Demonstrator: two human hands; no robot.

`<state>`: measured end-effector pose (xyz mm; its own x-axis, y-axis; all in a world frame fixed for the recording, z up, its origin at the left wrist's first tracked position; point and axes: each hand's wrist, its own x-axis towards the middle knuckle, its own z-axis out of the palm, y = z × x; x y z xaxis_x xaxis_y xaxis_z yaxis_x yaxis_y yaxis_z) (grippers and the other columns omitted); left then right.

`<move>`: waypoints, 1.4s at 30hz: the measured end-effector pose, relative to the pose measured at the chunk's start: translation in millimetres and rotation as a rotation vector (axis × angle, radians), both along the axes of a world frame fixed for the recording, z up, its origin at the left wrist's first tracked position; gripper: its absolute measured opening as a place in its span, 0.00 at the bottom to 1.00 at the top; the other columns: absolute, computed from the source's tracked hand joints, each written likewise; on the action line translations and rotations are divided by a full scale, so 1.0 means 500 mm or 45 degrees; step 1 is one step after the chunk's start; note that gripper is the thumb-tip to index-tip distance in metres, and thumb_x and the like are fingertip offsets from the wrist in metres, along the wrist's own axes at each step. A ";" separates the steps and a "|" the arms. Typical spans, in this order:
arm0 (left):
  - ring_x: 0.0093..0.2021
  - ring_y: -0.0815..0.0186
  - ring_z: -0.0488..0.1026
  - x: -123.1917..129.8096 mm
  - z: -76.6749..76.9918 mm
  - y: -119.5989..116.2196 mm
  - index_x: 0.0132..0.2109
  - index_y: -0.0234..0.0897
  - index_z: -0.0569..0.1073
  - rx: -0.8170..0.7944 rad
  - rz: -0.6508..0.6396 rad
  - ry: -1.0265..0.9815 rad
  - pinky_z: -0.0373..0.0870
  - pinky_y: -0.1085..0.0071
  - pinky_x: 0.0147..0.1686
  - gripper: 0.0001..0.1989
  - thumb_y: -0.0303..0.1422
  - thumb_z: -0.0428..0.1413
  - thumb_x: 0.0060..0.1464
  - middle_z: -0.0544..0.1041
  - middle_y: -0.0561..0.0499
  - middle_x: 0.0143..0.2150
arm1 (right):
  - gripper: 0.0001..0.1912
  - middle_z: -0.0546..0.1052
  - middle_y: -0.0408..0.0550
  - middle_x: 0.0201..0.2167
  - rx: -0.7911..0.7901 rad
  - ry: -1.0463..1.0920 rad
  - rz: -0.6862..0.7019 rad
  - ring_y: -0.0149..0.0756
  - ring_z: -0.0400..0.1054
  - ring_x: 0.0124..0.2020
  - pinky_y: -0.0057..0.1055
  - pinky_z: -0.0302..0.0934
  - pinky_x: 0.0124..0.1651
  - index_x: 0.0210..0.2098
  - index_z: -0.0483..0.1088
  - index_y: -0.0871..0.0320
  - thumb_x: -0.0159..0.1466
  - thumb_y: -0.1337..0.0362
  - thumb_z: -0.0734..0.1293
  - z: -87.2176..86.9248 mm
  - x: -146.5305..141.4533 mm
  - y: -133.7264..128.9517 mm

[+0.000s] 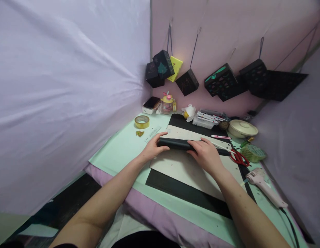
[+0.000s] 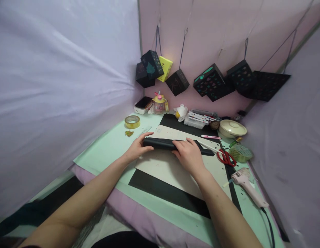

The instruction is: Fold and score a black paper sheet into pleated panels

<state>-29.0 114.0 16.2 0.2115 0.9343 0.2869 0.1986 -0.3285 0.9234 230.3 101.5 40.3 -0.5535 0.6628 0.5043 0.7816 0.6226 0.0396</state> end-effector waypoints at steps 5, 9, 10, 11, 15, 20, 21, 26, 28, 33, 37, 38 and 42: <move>0.56 0.55 0.68 -0.008 -0.002 0.000 0.58 0.42 0.66 0.084 0.031 -0.045 0.71 0.65 0.46 0.34 0.35 0.66 0.44 0.61 0.42 0.61 | 0.15 0.80 0.52 0.44 -0.157 -0.055 -0.006 0.42 0.74 0.44 0.45 0.58 0.57 0.49 0.71 0.58 0.64 0.62 0.65 0.014 -0.006 0.019; 0.57 0.54 0.67 -0.011 -0.001 -0.002 0.50 0.38 0.73 0.126 0.017 -0.038 0.70 0.63 0.48 0.23 0.36 0.65 0.46 0.68 0.42 0.56 | 0.15 0.81 0.50 0.41 -0.269 -0.099 -0.028 0.43 0.74 0.41 0.41 0.63 0.51 0.48 0.72 0.56 0.62 0.61 0.67 0.033 -0.007 0.026; 0.56 0.54 0.68 -0.011 -0.001 -0.003 0.48 0.37 0.74 0.117 0.017 -0.034 0.69 0.62 0.50 0.21 0.36 0.64 0.47 0.72 0.42 0.53 | 0.15 0.81 0.49 0.39 -0.287 -0.105 -0.041 0.43 0.74 0.40 0.38 0.64 0.47 0.48 0.73 0.55 0.62 0.61 0.67 0.038 -0.007 0.026; 0.54 0.54 0.69 -0.011 -0.001 -0.004 0.47 0.36 0.74 0.104 0.014 -0.035 0.68 0.61 0.51 0.19 0.36 0.64 0.47 0.74 0.43 0.51 | 0.15 0.81 0.48 0.38 -0.304 -0.110 -0.054 0.43 0.74 0.39 0.36 0.65 0.44 0.48 0.73 0.54 0.62 0.60 0.67 0.042 -0.007 0.026; 0.50 0.56 0.73 -0.011 -0.007 -0.005 0.49 0.35 0.74 0.061 -0.042 -0.076 0.67 0.60 0.53 0.22 0.36 0.65 0.46 0.77 0.43 0.48 | 0.14 0.80 0.47 0.36 -0.345 -0.122 -0.069 0.42 0.74 0.36 0.33 0.64 0.37 0.46 0.74 0.51 0.61 0.58 0.67 0.046 -0.005 0.024; 0.51 0.55 0.73 -0.013 -0.011 -0.008 0.52 0.35 0.72 0.036 -0.047 -0.023 0.67 0.59 0.54 0.26 0.36 0.65 0.46 0.77 0.42 0.49 | 0.14 0.81 0.48 0.40 -0.258 -0.073 0.003 0.44 0.74 0.41 0.40 0.65 0.47 0.47 0.73 0.53 0.62 0.62 0.66 0.028 0.001 0.022; 0.51 0.55 0.73 -0.012 -0.010 -0.009 0.52 0.35 0.72 0.039 -0.042 -0.012 0.67 0.58 0.54 0.26 0.37 0.65 0.46 0.77 0.42 0.50 | 0.14 0.81 0.49 0.41 -0.231 -0.056 0.018 0.43 0.74 0.42 0.42 0.64 0.50 0.47 0.73 0.53 0.62 0.62 0.65 0.023 0.002 0.022; 0.51 0.55 0.73 -0.010 -0.005 -0.014 0.52 0.35 0.72 0.069 -0.050 -0.049 0.66 0.58 0.54 0.26 0.35 0.66 0.45 0.77 0.43 0.48 | 0.15 0.80 0.50 0.43 -0.156 -0.022 0.062 0.41 0.74 0.43 0.46 0.59 0.58 0.50 0.70 0.56 0.63 0.63 0.65 0.004 0.006 0.021; 0.51 0.56 0.73 -0.010 -0.005 -0.015 0.53 0.35 0.71 0.087 -0.057 -0.069 0.66 0.59 0.54 0.26 0.33 0.65 0.46 0.78 0.43 0.47 | 0.17 0.79 0.51 0.44 -0.132 -0.027 0.064 0.41 0.73 0.44 0.46 0.58 0.59 0.51 0.69 0.58 0.63 0.63 0.65 0.000 0.006 0.021; 0.51 0.58 0.72 -0.011 -0.010 -0.016 0.55 0.37 0.70 0.130 -0.075 -0.012 0.65 0.60 0.55 0.27 0.30 0.64 0.47 0.77 0.45 0.48 | 0.18 0.78 0.52 0.45 -0.112 -0.027 0.074 0.43 0.72 0.45 0.47 0.58 0.58 0.52 0.68 0.57 0.62 0.63 0.65 -0.006 0.005 0.018; 0.51 0.59 0.72 -0.012 -0.011 -0.018 0.56 0.38 0.70 0.138 -0.075 0.045 0.65 0.60 0.55 0.26 0.29 0.62 0.48 0.77 0.45 0.48 | 0.16 0.79 0.52 0.43 -0.117 -0.037 0.093 0.43 0.72 0.43 0.48 0.58 0.57 0.50 0.70 0.56 0.63 0.61 0.65 -0.010 0.003 0.012; 0.51 0.59 0.72 -0.012 -0.011 -0.019 0.56 0.38 0.70 0.136 -0.075 0.058 0.65 0.61 0.55 0.26 0.28 0.62 0.48 0.77 0.46 0.47 | 0.16 0.79 0.52 0.42 -0.121 -0.039 0.098 0.44 0.72 0.43 0.48 0.58 0.57 0.50 0.70 0.56 0.63 0.60 0.65 -0.010 0.000 0.010; 0.48 0.60 0.73 -0.009 -0.012 -0.020 0.54 0.38 0.73 0.147 -0.080 0.086 0.66 0.63 0.53 0.23 0.28 0.61 0.48 0.78 0.47 0.46 | 0.18 0.79 0.52 0.42 -0.128 -0.023 0.098 0.44 0.72 0.43 0.47 0.59 0.57 0.51 0.70 0.56 0.64 0.56 0.64 -0.016 -0.018 0.000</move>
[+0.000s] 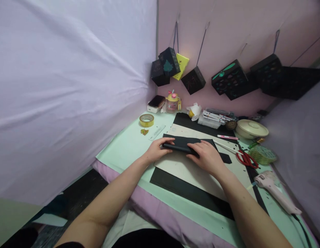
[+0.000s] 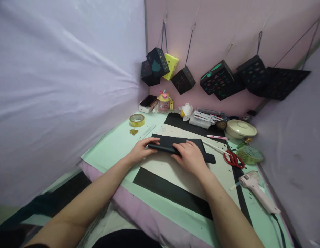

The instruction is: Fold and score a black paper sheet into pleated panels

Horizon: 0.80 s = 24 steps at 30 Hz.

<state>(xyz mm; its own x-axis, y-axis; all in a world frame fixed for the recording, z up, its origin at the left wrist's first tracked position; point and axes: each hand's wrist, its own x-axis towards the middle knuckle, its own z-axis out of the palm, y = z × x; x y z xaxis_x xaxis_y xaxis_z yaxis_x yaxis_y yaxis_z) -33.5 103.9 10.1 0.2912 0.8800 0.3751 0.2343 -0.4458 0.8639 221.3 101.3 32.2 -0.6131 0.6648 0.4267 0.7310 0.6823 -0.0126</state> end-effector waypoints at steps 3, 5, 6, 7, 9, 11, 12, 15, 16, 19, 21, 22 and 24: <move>0.47 0.61 0.73 0.003 -0.001 -0.001 0.50 0.38 0.75 0.047 -0.014 0.039 0.66 0.64 0.52 0.18 0.29 0.61 0.50 0.78 0.47 0.45 | 0.21 0.77 0.53 0.47 0.016 0.018 0.007 0.44 0.71 0.47 0.45 0.59 0.57 0.55 0.67 0.58 0.65 0.56 0.63 -0.010 -0.020 -0.008; 0.46 0.61 0.73 0.004 -0.002 -0.001 0.49 0.38 0.76 0.070 -0.019 0.066 0.66 0.64 0.51 0.17 0.30 0.61 0.51 0.77 0.47 0.45 | 0.21 0.76 0.54 0.49 0.030 0.022 0.024 0.44 0.71 0.49 0.45 0.59 0.58 0.56 0.66 0.58 0.67 0.57 0.62 -0.017 -0.032 -0.012; 0.46 0.61 0.73 0.004 -0.002 -0.001 0.49 0.38 0.76 0.078 -0.019 0.075 0.66 0.64 0.51 0.17 0.30 0.61 0.51 0.77 0.47 0.45 | 0.21 0.76 0.54 0.50 0.038 0.024 0.035 0.44 0.71 0.49 0.45 0.60 0.58 0.57 0.65 0.58 0.67 0.58 0.61 -0.021 -0.037 -0.013; 0.46 0.61 0.73 0.004 -0.002 -0.002 0.49 0.38 0.76 0.085 -0.020 0.082 0.66 0.64 0.51 0.17 0.30 0.61 0.51 0.77 0.47 0.45 | 0.20 0.76 0.54 0.50 0.048 0.024 0.045 0.44 0.71 0.49 0.45 0.60 0.57 0.57 0.65 0.58 0.68 0.59 0.60 -0.024 -0.042 -0.014; 0.45 0.62 0.73 0.004 -0.002 -0.002 0.49 0.38 0.76 0.103 -0.026 0.094 0.67 0.65 0.50 0.17 0.30 0.61 0.50 0.76 0.47 0.44 | 0.20 0.76 0.54 0.50 0.069 0.024 0.065 0.43 0.71 0.48 0.44 0.61 0.57 0.57 0.65 0.59 0.68 0.59 0.59 -0.031 -0.047 -0.014; 0.45 0.62 0.73 0.005 -0.002 -0.001 0.49 0.38 0.75 0.124 -0.039 0.106 0.66 0.65 0.50 0.17 0.29 0.61 0.50 0.76 0.47 0.44 | 0.20 0.77 0.54 0.49 0.083 0.018 0.077 0.44 0.72 0.47 0.44 0.62 0.55 0.57 0.65 0.60 0.69 0.59 0.59 -0.035 -0.049 -0.013; 0.46 0.62 0.73 0.005 -0.003 -0.001 0.50 0.38 0.75 0.134 -0.046 0.112 0.66 0.64 0.50 0.18 0.28 0.61 0.50 0.76 0.47 0.44 | 0.20 0.77 0.55 0.49 0.082 0.013 0.081 0.44 0.72 0.47 0.44 0.63 0.54 0.56 0.66 0.60 0.69 0.59 0.59 -0.037 -0.048 -0.012; 0.47 0.62 0.72 0.004 -0.008 0.004 0.51 0.38 0.74 0.168 -0.065 0.154 0.66 0.64 0.51 0.19 0.28 0.61 0.50 0.75 0.47 0.46 | 0.19 0.77 0.55 0.47 0.047 0.000 0.103 0.44 0.72 0.46 0.42 0.65 0.50 0.56 0.66 0.60 0.68 0.60 0.59 -0.040 -0.045 -0.011; 0.48 0.61 0.72 0.001 -0.010 0.007 0.51 0.39 0.74 0.182 -0.065 0.185 0.66 0.64 0.51 0.20 0.28 0.61 0.49 0.75 0.47 0.47 | 0.19 0.77 0.55 0.47 0.031 -0.007 0.114 0.44 0.72 0.45 0.41 0.66 0.49 0.56 0.66 0.60 0.68 0.60 0.60 -0.041 -0.045 -0.011; 0.52 0.60 0.71 -0.018 -0.018 0.016 0.54 0.39 0.73 0.202 -0.082 0.347 0.66 0.63 0.54 0.23 0.26 0.61 0.48 0.73 0.45 0.51 | 0.18 0.77 0.54 0.47 -0.014 -0.041 0.130 0.43 0.72 0.45 0.41 0.66 0.48 0.55 0.67 0.60 0.67 0.62 0.62 -0.047 -0.043 -0.011; 0.55 0.59 0.69 -0.037 -0.022 0.021 0.55 0.39 0.71 0.166 -0.097 0.461 0.64 0.62 0.57 0.25 0.23 0.56 0.48 0.72 0.45 0.55 | 0.18 0.77 0.54 0.48 -0.051 -0.068 0.126 0.44 0.72 0.46 0.41 0.67 0.48 0.55 0.67 0.60 0.66 0.63 0.62 -0.053 -0.043 -0.010; 0.57 0.60 0.68 -0.047 -0.023 0.022 0.56 0.39 0.71 0.127 -0.096 0.504 0.63 0.62 0.58 0.26 0.21 0.53 0.48 0.71 0.45 0.57 | 0.18 0.77 0.54 0.48 -0.072 -0.077 0.123 0.44 0.72 0.46 0.41 0.67 0.48 0.55 0.67 0.60 0.66 0.63 0.63 -0.056 -0.043 -0.010; 0.59 0.61 0.66 -0.062 -0.024 0.024 0.57 0.40 0.70 0.035 -0.076 0.554 0.61 0.63 0.61 0.29 0.19 0.48 0.48 0.70 0.48 0.60 | 0.18 0.76 0.53 0.50 -0.111 -0.083 0.128 0.44 0.71 0.48 0.41 0.67 0.50 0.55 0.67 0.59 0.66 0.63 0.62 -0.062 -0.042 -0.008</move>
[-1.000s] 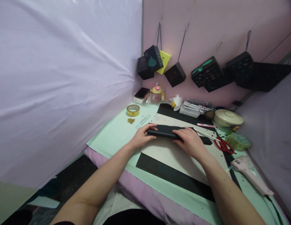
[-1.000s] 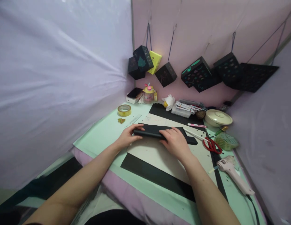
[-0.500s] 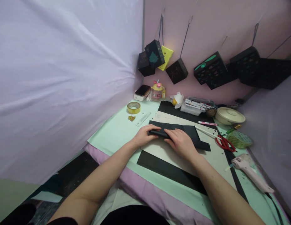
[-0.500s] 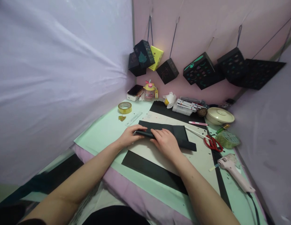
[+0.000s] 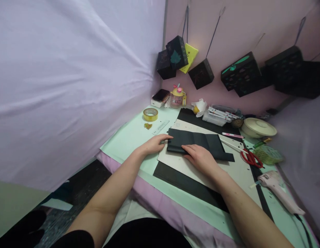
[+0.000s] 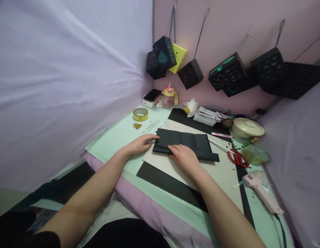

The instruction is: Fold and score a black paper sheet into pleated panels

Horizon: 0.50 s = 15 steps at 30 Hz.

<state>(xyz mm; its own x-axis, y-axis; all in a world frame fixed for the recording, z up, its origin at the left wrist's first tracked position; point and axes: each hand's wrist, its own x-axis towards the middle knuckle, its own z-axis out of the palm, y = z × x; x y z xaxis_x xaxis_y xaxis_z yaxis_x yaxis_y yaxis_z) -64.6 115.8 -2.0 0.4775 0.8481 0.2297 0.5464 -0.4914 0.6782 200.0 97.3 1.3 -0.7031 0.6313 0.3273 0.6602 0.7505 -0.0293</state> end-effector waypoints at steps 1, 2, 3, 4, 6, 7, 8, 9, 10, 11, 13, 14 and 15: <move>0.60 0.62 0.66 -0.005 0.000 0.000 0.58 0.40 0.69 -0.034 0.016 0.016 0.60 0.63 0.61 0.30 0.18 0.47 0.47 0.70 0.49 0.60 | 0.18 0.76 0.53 0.51 -0.017 0.002 0.006 0.44 0.70 0.50 0.42 0.67 0.51 0.55 0.67 0.58 0.67 0.63 0.62 -0.003 0.000 0.001; 0.60 0.62 0.66 -0.007 -0.001 0.000 0.58 0.40 0.69 -0.058 0.027 0.027 0.60 0.64 0.62 0.30 0.18 0.46 0.48 0.70 0.49 0.60 | 0.18 0.75 0.53 0.52 -0.033 0.005 0.012 0.45 0.69 0.51 0.42 0.66 0.52 0.56 0.67 0.58 0.67 0.62 0.62 -0.005 0.000 0.002; 0.60 0.63 0.66 -0.008 -0.001 0.000 0.58 0.39 0.70 -0.071 0.032 0.033 0.59 0.64 0.62 0.30 0.18 0.45 0.48 0.70 0.49 0.60 | 0.18 0.74 0.53 0.52 -0.048 0.007 0.021 0.45 0.68 0.52 0.43 0.66 0.53 0.56 0.67 0.57 0.67 0.62 0.62 -0.007 0.000 0.002; 0.60 0.63 0.66 -0.007 -0.001 0.000 0.57 0.38 0.70 -0.074 0.034 0.036 0.59 0.64 0.62 0.29 0.19 0.45 0.49 0.70 0.49 0.60 | 0.19 0.74 0.53 0.53 -0.062 0.007 0.029 0.45 0.67 0.53 0.44 0.66 0.53 0.56 0.67 0.57 0.67 0.62 0.62 -0.009 0.000 0.003; 0.60 0.63 0.66 -0.003 0.000 -0.002 0.57 0.37 0.70 -0.066 0.042 0.033 0.60 0.65 0.62 0.25 0.22 0.46 0.53 0.71 0.49 0.60 | 0.20 0.72 0.53 0.55 -0.086 -0.002 0.044 0.46 0.66 0.55 0.45 0.64 0.56 0.57 0.66 0.57 0.67 0.60 0.61 -0.012 0.001 0.005; 0.59 0.63 0.67 -0.001 0.001 -0.003 0.57 0.37 0.70 -0.057 0.047 0.030 0.60 0.65 0.61 0.23 0.24 0.46 0.55 0.71 0.49 0.59 | 0.21 0.72 0.53 0.56 -0.095 -0.010 0.050 0.46 0.65 0.56 0.46 0.63 0.57 0.58 0.65 0.57 0.67 0.60 0.61 -0.014 0.001 0.005; 0.59 0.62 0.67 0.001 0.002 -0.004 0.57 0.37 0.70 -0.045 0.049 0.030 0.61 0.65 0.61 0.21 0.26 0.47 0.57 0.71 0.48 0.59 | 0.22 0.71 0.53 0.57 -0.100 -0.020 0.055 0.46 0.64 0.57 0.46 0.62 0.59 0.58 0.65 0.57 0.67 0.59 0.61 -0.015 0.001 0.006; 0.59 0.62 0.67 0.003 0.002 -0.006 0.57 0.37 0.71 -0.028 0.047 0.035 0.61 0.65 0.61 0.20 0.28 0.48 0.58 0.71 0.48 0.60 | 0.22 0.70 0.53 0.58 -0.104 -0.033 0.059 0.46 0.63 0.58 0.46 0.61 0.60 0.59 0.65 0.58 0.67 0.58 0.61 -0.017 0.001 0.007; 0.60 0.62 0.67 0.004 0.002 -0.006 0.56 0.37 0.71 -0.010 0.043 0.047 0.61 0.65 0.61 0.19 0.29 0.48 0.59 0.71 0.47 0.60 | 0.23 0.70 0.53 0.59 -0.108 -0.046 0.062 0.47 0.63 0.59 0.47 0.60 0.61 0.59 0.64 0.58 0.67 0.57 0.61 -0.018 0.001 0.007; 0.61 0.62 0.66 0.006 0.001 -0.007 0.56 0.37 0.71 0.011 0.036 0.066 0.61 0.64 0.61 0.18 0.29 0.49 0.60 0.70 0.47 0.61 | 0.23 0.69 0.53 0.59 -0.112 -0.059 0.063 0.47 0.62 0.59 0.47 0.59 0.61 0.59 0.64 0.58 0.67 0.57 0.61 -0.019 0.002 0.007; 0.62 0.61 0.65 0.007 -0.004 -0.006 0.55 0.38 0.73 0.060 0.022 0.114 0.60 0.63 0.62 0.17 0.29 0.49 0.60 0.68 0.46 0.62 | 0.23 0.69 0.53 0.60 -0.121 -0.076 0.064 0.47 0.62 0.60 0.48 0.59 0.61 0.59 0.64 0.58 0.67 0.56 0.61 -0.021 0.002 0.007; 0.62 0.61 0.64 0.008 -0.006 -0.005 0.54 0.38 0.73 0.085 0.012 0.137 0.60 0.63 0.62 0.16 0.29 0.50 0.60 0.67 0.45 0.63 | 0.23 0.68 0.53 0.60 -0.125 -0.078 0.066 0.48 0.62 0.60 0.48 0.59 0.61 0.59 0.65 0.58 0.67 0.56 0.61 -0.022 0.002 0.007; 0.62 0.60 0.64 0.009 -0.009 -0.004 0.53 0.38 0.74 0.113 0.004 0.155 0.59 0.62 0.62 0.16 0.29 0.50 0.60 0.67 0.45 0.63 | 0.23 0.68 0.53 0.60 -0.127 -0.077 0.069 0.48 0.62 0.60 0.48 0.59 0.61 0.59 0.65 0.58 0.67 0.56 0.61 -0.022 0.003 0.008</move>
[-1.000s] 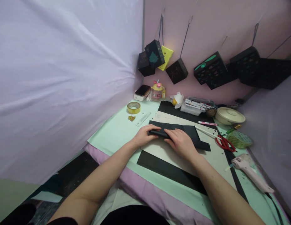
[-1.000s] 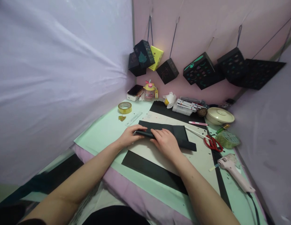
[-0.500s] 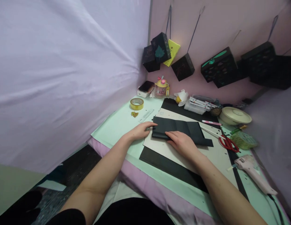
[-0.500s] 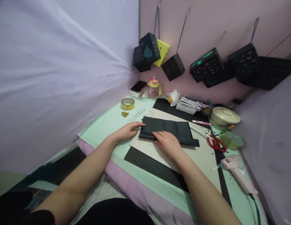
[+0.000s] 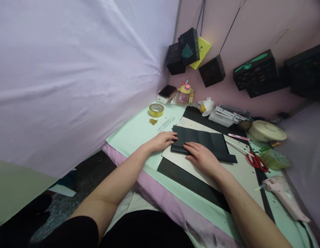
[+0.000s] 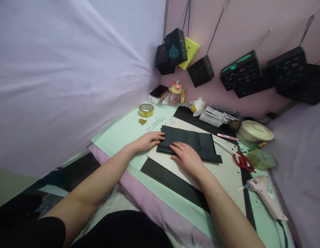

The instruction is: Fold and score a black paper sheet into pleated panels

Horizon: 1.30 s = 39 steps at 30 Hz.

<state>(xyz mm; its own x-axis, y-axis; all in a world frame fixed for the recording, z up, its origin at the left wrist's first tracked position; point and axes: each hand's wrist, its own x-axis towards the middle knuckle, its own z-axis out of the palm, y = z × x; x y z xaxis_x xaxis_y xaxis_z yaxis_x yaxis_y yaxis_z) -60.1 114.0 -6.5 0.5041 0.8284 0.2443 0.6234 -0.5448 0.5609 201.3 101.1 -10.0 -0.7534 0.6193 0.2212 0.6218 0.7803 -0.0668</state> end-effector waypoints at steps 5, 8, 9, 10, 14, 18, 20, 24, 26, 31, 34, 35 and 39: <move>0.59 0.59 0.67 0.007 0.004 0.000 0.48 0.37 0.77 0.117 0.023 -0.041 0.60 0.60 0.61 0.15 0.27 0.50 0.58 0.74 0.45 0.56 | 0.21 0.68 0.52 0.60 -0.001 0.025 0.005 0.46 0.62 0.60 0.46 0.60 0.61 0.59 0.65 0.56 0.68 0.58 0.59 -0.002 0.000 0.002; 0.54 0.63 0.71 0.010 0.020 -0.009 0.49 0.36 0.76 -0.015 -0.024 -0.143 0.64 0.64 0.58 0.20 0.22 0.46 0.54 0.76 0.46 0.53 | 0.20 0.70 0.51 0.58 -0.011 0.033 -0.004 0.45 0.63 0.59 0.45 0.60 0.60 0.58 0.65 0.58 0.69 0.59 0.58 0.004 -0.001 0.005; 0.54 0.63 0.71 0.010 0.026 -0.012 0.50 0.35 0.76 -0.078 -0.047 -0.175 0.64 0.66 0.58 0.22 0.21 0.46 0.51 0.76 0.47 0.52 | 0.20 0.71 0.51 0.58 -0.016 0.037 -0.009 0.44 0.64 0.59 0.44 0.61 0.60 0.58 0.65 0.58 0.69 0.59 0.58 0.006 -0.001 0.006; 0.53 0.63 0.71 0.010 0.031 -0.016 0.50 0.35 0.75 -0.136 -0.069 -0.205 0.64 0.66 0.57 0.24 0.20 0.45 0.49 0.76 0.47 0.53 | 0.20 0.72 0.51 0.57 -0.019 0.042 -0.015 0.44 0.65 0.58 0.44 0.61 0.60 0.58 0.65 0.58 0.69 0.60 0.57 0.008 -0.002 0.007; 0.59 0.60 0.67 0.002 0.041 -0.025 0.55 0.36 0.72 -0.269 -0.182 -0.251 0.61 0.64 0.60 0.29 0.21 0.49 0.44 0.71 0.47 0.60 | 0.20 0.73 0.51 0.55 -0.023 0.055 -0.030 0.43 0.67 0.56 0.44 0.62 0.58 0.58 0.66 0.58 0.69 0.59 0.57 0.014 -0.002 0.013; 0.66 0.58 0.57 -0.007 0.036 -0.021 0.59 0.38 0.68 -0.319 -0.254 -0.139 0.53 0.62 0.65 0.34 0.20 0.51 0.41 0.66 0.46 0.64 | 0.20 0.72 0.50 0.56 -0.043 0.049 -0.020 0.44 0.65 0.58 0.44 0.61 0.60 0.58 0.66 0.58 0.69 0.59 0.57 0.012 -0.002 0.017; 0.68 0.60 0.55 -0.009 0.032 -0.018 0.60 0.38 0.68 -0.330 -0.266 -0.111 0.52 0.63 0.65 0.34 0.19 0.50 0.42 0.66 0.46 0.64 | 0.21 0.71 0.50 0.58 -0.052 0.034 -0.017 0.44 0.64 0.59 0.45 0.61 0.61 0.58 0.66 0.58 0.69 0.60 0.57 0.011 -0.001 0.017; 0.67 0.64 0.56 -0.009 0.025 -0.014 0.59 0.38 0.69 -0.362 -0.217 -0.121 0.52 0.64 0.65 0.31 0.18 0.46 0.47 0.65 0.48 0.65 | 0.21 0.70 0.51 0.59 -0.058 0.010 -0.011 0.45 0.63 0.60 0.46 0.60 0.61 0.58 0.67 0.57 0.69 0.59 0.57 0.009 0.000 0.016; 0.66 0.64 0.58 -0.006 0.021 -0.013 0.58 0.38 0.69 -0.361 -0.174 -0.141 0.53 0.64 0.65 0.28 0.19 0.46 0.52 0.64 0.47 0.65 | 0.21 0.69 0.51 0.60 -0.050 0.007 0.000 0.46 0.62 0.61 0.47 0.60 0.61 0.58 0.67 0.56 0.69 0.59 0.58 0.006 0.001 0.015; 0.66 0.63 0.59 0.000 0.006 -0.007 0.55 0.39 0.73 -0.249 -0.184 -0.177 0.56 0.62 0.64 0.17 0.26 0.50 0.60 0.71 0.47 0.60 | 0.21 0.67 0.53 0.61 -0.020 -0.003 0.034 0.46 0.61 0.61 0.48 0.60 0.61 0.60 0.65 0.55 0.68 0.60 0.59 -0.002 0.004 0.018; 0.66 0.62 0.58 0.001 -0.003 -0.001 0.51 0.40 0.76 -0.210 -0.193 -0.148 0.56 0.62 0.64 0.14 0.28 0.54 0.59 0.71 0.47 0.60 | 0.21 0.67 0.53 0.61 -0.008 -0.005 0.048 0.46 0.61 0.61 0.48 0.60 0.60 0.60 0.64 0.53 0.68 0.60 0.59 -0.004 0.005 0.017; 0.66 0.61 0.58 0.001 -0.005 0.001 0.50 0.41 0.76 -0.207 -0.197 -0.139 0.56 0.62 0.64 0.14 0.28 0.55 0.58 0.70 0.48 0.61 | 0.22 0.67 0.53 0.61 0.002 -0.009 0.040 0.46 0.61 0.61 0.49 0.60 0.60 0.60 0.64 0.53 0.68 0.60 0.59 -0.003 0.004 0.015; 0.66 0.61 0.58 -0.001 -0.007 0.004 0.49 0.40 0.77 -0.207 -0.225 -0.139 0.56 0.62 0.64 0.12 0.28 0.56 0.58 0.70 0.47 0.61 | 0.24 0.64 0.55 0.63 0.134 -0.015 -0.004 0.49 0.56 0.64 0.55 0.51 0.64 0.61 0.62 0.55 0.67 0.59 0.61 0.012 -0.009 -0.002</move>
<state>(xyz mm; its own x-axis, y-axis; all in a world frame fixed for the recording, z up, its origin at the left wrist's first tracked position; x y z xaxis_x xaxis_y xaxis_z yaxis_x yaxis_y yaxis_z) -60.4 116.0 -10.0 0.6222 0.7628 0.1763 0.4578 -0.5372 0.7084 196.8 99.9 -4.0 -0.7545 0.5953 0.2763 0.6244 0.7808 0.0226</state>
